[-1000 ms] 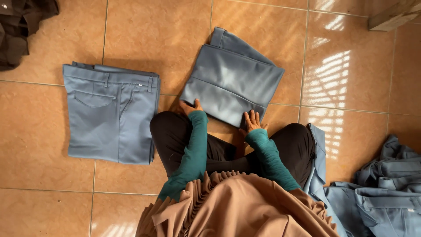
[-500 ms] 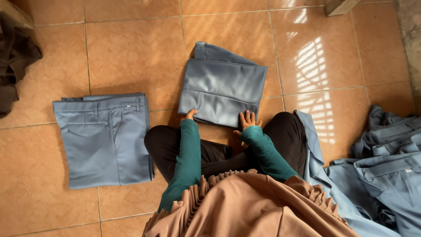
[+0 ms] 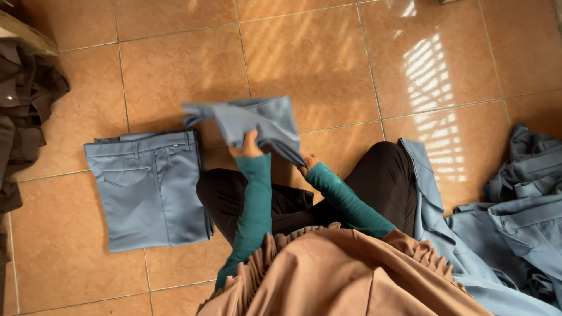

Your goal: The person sits on a tiled floor and folds several pairs of light blue trousers by hand. They smooth out each pair, fold the legs together, and then fold the garment into a compact rectangle before placing it aside.

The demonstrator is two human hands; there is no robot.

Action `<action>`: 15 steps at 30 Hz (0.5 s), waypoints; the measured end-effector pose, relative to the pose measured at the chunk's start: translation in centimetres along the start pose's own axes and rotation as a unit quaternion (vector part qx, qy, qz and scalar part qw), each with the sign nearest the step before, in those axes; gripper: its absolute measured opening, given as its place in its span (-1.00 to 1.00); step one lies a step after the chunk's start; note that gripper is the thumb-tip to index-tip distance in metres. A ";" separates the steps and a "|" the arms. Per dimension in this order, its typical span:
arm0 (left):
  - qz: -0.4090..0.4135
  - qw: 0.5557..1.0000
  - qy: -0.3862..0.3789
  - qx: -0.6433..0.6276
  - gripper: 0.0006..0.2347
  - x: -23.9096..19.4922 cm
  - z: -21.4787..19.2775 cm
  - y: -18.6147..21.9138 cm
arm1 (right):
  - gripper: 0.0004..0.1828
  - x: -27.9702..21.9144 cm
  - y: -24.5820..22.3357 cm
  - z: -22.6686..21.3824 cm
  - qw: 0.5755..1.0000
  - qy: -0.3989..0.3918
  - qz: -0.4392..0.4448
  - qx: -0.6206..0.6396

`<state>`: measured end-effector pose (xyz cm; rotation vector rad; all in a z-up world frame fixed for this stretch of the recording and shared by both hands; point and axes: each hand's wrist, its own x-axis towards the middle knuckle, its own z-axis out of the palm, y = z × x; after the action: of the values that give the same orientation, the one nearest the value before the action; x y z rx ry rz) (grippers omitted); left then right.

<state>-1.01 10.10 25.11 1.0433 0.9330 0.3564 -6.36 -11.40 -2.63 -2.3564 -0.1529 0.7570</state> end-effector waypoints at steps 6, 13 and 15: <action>0.188 0.949 -0.241 0.082 -0.51 -2.4 12.2 -0.4 | -0.25 -3.0 -6.6 -4.9 0.753 0.073 0.220 0.616; 0.131 0.790 -0.443 0.403 -0.58 -1.6 7.6 -12.0 | -0.19 -1.8 5.8 -0.4 0.964 -0.065 0.180 0.182; 0.075 0.756 -0.423 0.494 -0.67 0.1 3.1 -15.8 | -0.06 -4.2 1.9 -3.2 0.855 0.005 0.284 0.434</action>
<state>-1.05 0.61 12.08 2.0135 0.1216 -0.5653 -8.17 -15.85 0.19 -1.5050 0.7753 0.8401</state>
